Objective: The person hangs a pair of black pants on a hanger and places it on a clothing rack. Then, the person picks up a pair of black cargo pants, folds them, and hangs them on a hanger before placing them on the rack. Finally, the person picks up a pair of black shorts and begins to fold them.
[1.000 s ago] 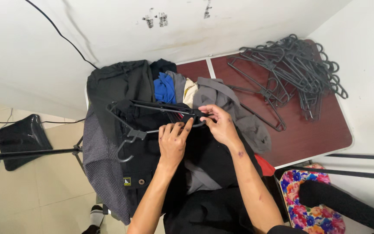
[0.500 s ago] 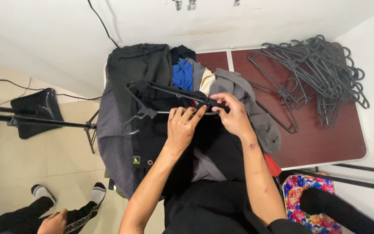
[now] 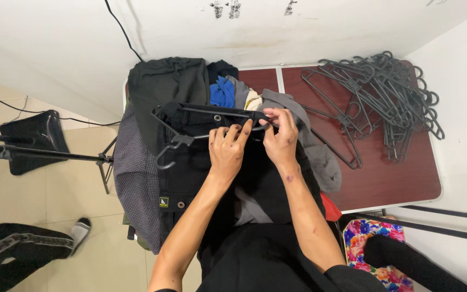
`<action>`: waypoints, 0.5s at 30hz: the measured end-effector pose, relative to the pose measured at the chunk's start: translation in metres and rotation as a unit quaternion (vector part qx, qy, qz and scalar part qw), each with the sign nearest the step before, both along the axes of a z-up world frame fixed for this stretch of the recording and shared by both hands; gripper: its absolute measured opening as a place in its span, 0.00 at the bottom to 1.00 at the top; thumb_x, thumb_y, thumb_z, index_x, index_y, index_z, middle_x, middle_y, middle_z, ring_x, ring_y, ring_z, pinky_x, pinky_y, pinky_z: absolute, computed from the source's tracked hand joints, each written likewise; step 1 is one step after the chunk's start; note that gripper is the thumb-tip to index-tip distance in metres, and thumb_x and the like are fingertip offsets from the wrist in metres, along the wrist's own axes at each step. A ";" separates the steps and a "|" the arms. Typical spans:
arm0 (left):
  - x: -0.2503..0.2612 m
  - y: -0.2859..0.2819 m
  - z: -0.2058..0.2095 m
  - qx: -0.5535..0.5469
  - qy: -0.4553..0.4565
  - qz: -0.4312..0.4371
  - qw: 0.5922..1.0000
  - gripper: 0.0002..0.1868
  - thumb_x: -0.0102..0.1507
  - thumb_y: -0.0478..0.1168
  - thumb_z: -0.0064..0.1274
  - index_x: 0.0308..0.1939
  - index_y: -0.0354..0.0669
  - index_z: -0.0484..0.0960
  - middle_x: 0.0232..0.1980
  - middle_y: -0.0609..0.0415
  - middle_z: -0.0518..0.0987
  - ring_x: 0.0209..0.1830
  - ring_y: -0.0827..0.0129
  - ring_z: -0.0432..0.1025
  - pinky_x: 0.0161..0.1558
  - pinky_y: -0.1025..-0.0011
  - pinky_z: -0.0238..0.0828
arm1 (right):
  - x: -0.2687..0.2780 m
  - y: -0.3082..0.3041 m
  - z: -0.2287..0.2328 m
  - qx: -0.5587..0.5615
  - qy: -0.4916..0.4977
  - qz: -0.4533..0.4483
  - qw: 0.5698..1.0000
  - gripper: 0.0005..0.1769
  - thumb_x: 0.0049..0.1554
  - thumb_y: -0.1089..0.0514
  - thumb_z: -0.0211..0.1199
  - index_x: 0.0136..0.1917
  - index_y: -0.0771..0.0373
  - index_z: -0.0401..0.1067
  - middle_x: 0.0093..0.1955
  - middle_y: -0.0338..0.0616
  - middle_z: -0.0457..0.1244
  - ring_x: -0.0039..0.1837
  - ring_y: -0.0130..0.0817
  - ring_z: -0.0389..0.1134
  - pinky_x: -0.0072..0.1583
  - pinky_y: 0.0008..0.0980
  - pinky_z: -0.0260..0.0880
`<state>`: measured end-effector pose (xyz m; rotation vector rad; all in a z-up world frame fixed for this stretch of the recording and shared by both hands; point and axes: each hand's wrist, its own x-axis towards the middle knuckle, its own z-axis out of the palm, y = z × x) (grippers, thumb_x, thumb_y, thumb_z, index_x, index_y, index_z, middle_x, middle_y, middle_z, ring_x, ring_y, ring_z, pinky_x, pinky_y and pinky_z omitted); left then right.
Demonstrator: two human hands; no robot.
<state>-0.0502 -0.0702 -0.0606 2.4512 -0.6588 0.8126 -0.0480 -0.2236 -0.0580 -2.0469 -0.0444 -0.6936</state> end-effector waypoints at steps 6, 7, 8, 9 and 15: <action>0.011 -0.006 0.001 -0.004 -0.002 0.006 1.000 0.22 0.61 0.31 0.55 0.59 0.48 0.82 0.41 0.60 0.77 0.39 0.67 0.71 0.47 0.65 0.64 | 0.006 -0.001 -0.014 0.060 -0.013 -0.031 0.998 0.14 0.58 0.69 0.70 0.56 0.71 0.71 0.52 0.48 0.67 0.54 0.33 0.73 0.55 0.29 0.77; 0.011 -0.007 0.001 -0.004 -0.001 0.006 1.000 0.21 0.61 0.31 0.55 0.58 0.48 0.82 0.42 0.60 0.77 0.40 0.67 0.71 0.47 0.65 0.64 | 0.007 -0.001 -0.018 0.069 -0.017 -0.039 0.997 0.15 0.57 0.69 0.71 0.55 0.71 0.70 0.52 0.48 0.67 0.53 0.32 0.73 0.55 0.28 0.77; 0.011 -0.008 0.001 -0.005 0.000 0.006 1.000 0.21 0.61 0.31 0.55 0.58 0.48 0.82 0.42 0.60 0.78 0.40 0.67 0.71 0.47 0.65 0.64 | 0.007 -0.001 -0.022 0.077 -0.020 -0.047 0.996 0.15 0.57 0.69 0.71 0.55 0.72 0.70 0.52 0.48 0.68 0.53 0.31 0.73 0.54 0.28 0.77; 0.011 -0.009 0.001 -0.007 -0.001 0.007 1.000 0.21 0.61 0.31 0.55 0.58 0.48 0.82 0.42 0.60 0.78 0.40 0.67 0.71 0.47 0.65 0.64 | 0.006 -0.002 -0.026 0.085 -0.024 -0.049 0.995 0.14 0.57 0.69 0.71 0.54 0.71 0.69 0.51 0.47 0.68 0.52 0.30 0.73 0.54 0.27 0.77; 0.010 -0.008 -0.001 -0.022 -0.004 0.003 1.000 0.22 0.60 0.31 0.56 0.59 0.47 0.82 0.43 0.59 0.78 0.39 0.66 0.71 0.45 0.65 0.63 | 0.009 -0.006 -0.042 0.133 -0.035 -0.005 0.990 0.16 0.57 0.72 0.72 0.51 0.69 0.65 0.50 0.48 0.68 0.54 0.30 0.73 0.57 0.28 0.77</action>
